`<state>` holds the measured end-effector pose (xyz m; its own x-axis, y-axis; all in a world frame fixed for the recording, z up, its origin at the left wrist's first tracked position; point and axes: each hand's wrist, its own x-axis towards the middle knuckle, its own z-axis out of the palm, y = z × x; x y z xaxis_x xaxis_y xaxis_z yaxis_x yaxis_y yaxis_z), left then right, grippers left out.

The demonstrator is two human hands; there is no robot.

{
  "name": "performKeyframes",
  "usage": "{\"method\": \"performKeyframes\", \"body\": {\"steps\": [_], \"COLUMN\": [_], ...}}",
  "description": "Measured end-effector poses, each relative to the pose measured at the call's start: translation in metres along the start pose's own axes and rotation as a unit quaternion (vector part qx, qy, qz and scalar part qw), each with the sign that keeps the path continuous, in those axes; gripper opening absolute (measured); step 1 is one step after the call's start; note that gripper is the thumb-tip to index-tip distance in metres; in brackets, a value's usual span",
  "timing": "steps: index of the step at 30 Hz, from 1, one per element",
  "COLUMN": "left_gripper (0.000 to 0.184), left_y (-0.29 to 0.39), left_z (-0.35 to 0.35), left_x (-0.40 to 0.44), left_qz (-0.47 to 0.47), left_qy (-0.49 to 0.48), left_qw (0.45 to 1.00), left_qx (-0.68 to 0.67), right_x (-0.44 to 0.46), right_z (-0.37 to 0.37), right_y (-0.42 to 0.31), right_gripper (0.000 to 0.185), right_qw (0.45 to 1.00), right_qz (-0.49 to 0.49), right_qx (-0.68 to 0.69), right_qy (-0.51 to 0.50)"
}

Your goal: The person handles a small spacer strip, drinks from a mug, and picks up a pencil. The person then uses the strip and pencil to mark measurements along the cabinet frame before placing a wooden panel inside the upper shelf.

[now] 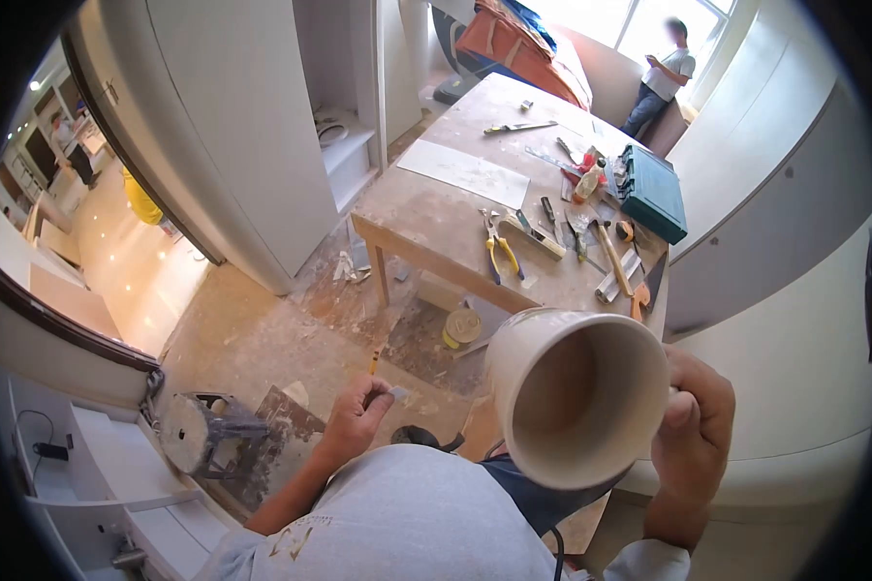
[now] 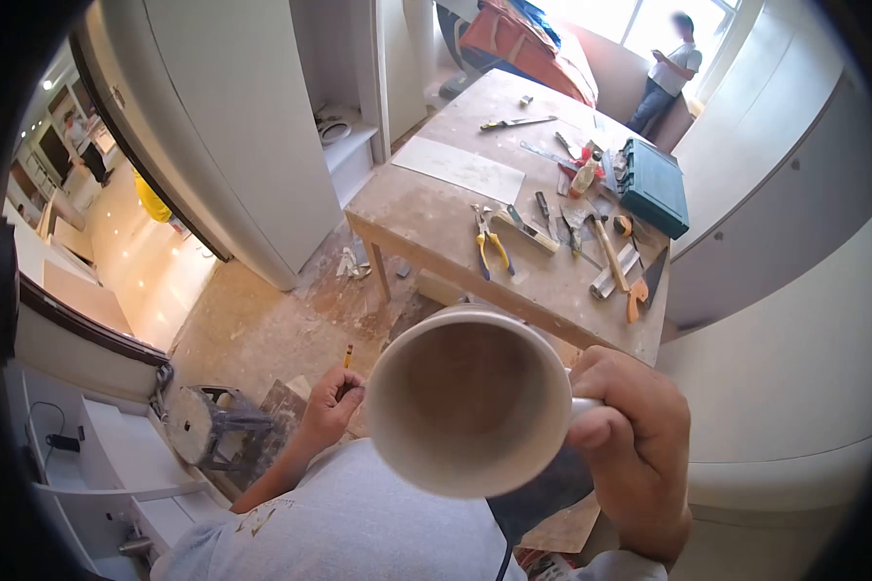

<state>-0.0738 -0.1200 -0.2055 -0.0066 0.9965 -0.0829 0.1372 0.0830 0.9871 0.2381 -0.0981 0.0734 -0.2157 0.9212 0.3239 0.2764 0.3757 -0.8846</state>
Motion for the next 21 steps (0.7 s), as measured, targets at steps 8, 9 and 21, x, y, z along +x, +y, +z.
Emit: {"method": "performKeyframes", "body": {"steps": [8, 9, 21], "left_gripper": [0.007, 0.008, 0.007], "left_y": [0.005, 0.005, 0.007], "left_z": [0.004, 0.003, 0.003], "left_x": [-0.005, -0.005, -0.005], "left_qz": [0.007, 0.006, 0.022], "left_qy": [0.003, 0.000, 0.002], "left_qw": [1.000, 1.000, 0.999], "left_qx": [0.001, 0.004, 0.023], "right_x": [0.004, 0.004, -0.006], "right_z": [-0.005, -0.006, -0.001], "right_y": [0.019, 0.023, 0.004], "right_gripper": [0.050, 0.048, 0.050], "right_qw": [1.000, 1.000, 0.998], "right_qz": [0.009, 0.004, -0.034], "right_qx": [-0.001, -0.004, -0.044], "right_qy": [0.009, 0.007, 0.014]}}
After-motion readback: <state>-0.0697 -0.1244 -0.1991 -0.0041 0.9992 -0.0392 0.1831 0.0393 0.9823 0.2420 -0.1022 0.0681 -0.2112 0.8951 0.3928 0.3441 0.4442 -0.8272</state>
